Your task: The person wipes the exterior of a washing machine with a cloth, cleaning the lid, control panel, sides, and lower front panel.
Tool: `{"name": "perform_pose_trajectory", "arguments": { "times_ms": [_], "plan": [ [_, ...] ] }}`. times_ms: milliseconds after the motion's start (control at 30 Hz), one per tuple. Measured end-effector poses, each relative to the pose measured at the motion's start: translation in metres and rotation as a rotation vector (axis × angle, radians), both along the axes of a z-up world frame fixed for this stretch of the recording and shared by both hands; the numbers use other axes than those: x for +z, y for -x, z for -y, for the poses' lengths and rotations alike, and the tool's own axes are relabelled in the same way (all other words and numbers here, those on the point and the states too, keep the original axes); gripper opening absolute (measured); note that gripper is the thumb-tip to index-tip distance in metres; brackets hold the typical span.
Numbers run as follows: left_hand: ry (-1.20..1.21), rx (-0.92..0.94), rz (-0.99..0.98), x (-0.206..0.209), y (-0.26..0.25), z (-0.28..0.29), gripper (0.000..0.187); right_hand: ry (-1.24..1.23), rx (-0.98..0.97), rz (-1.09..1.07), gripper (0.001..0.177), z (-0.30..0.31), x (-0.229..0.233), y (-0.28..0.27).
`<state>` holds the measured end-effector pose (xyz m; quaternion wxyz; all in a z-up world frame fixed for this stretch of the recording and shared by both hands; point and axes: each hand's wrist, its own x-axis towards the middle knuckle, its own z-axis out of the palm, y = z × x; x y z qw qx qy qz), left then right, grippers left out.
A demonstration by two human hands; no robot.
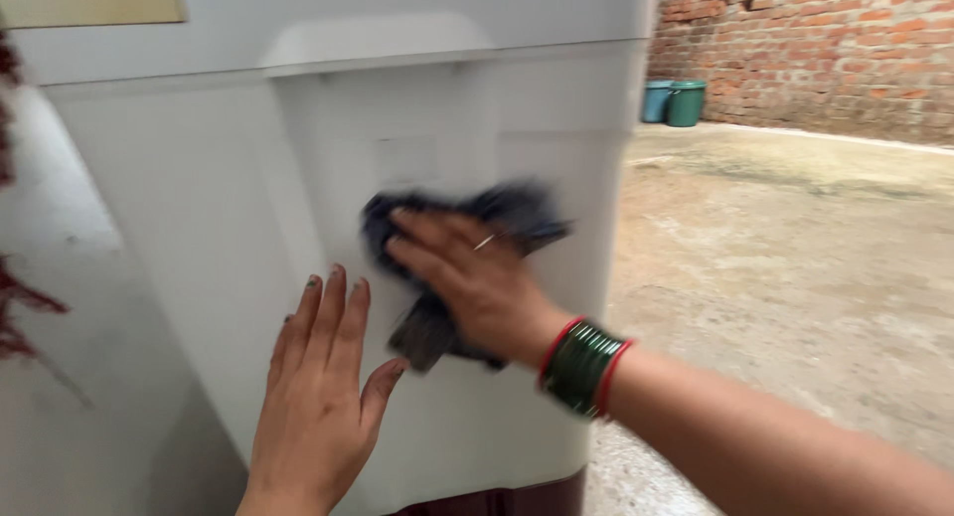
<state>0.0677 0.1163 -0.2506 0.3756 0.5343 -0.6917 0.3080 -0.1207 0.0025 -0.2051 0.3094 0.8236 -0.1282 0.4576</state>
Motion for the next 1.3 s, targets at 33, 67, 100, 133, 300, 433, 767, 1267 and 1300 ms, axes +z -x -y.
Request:
{"name": "perform_pose_trajectory", "arguments": {
  "times_ms": [33,67,100,133,300,433,767,1267,1300],
  "plan": [
    [-0.022,-0.065,-0.062,0.001,0.008,0.003,0.081,-0.188,0.253,0.043,0.055,-0.003,-0.009,-0.002],
    [-0.023,-0.076,-0.063,0.002,0.016,0.007,0.081,-0.188,0.242,0.043,0.055,-0.006,-0.017,-0.005],
    [-0.081,-0.065,-0.12,0.005,0.021,0.011,0.092,-0.335,0.375,0.155,0.056,-0.01,-0.023,-0.011],
    [-0.141,-0.054,-0.177,0.006,0.026,0.014,0.105,-0.481,0.507,0.268,0.057,-0.013,-0.026,-0.016],
    [-0.145,-0.012,-0.409,0.0,0.043,0.033,0.101,-0.523,0.337,0.23,0.049,-0.031,-0.026,-0.008],
    [0.045,-0.079,-0.308,0.002,0.044,0.044,0.089,-0.11,0.229,-0.01,0.061,-0.034,-0.01,0.028],
    [0.368,0.118,-0.102,0.026,0.019,0.036,0.063,0.3,-0.189,-0.145,0.044,0.022,0.038,0.034],
    [0.306,0.299,-0.111,0.014,-0.034,0.016,0.054,0.239,-0.039,-0.341,0.053,0.005,0.019,-0.041],
    [0.335,0.245,-0.142,0.013,-0.034,0.017,0.055,0.237,-0.045,-0.283,0.053,0.011,0.04,-0.045]
  ]
}}
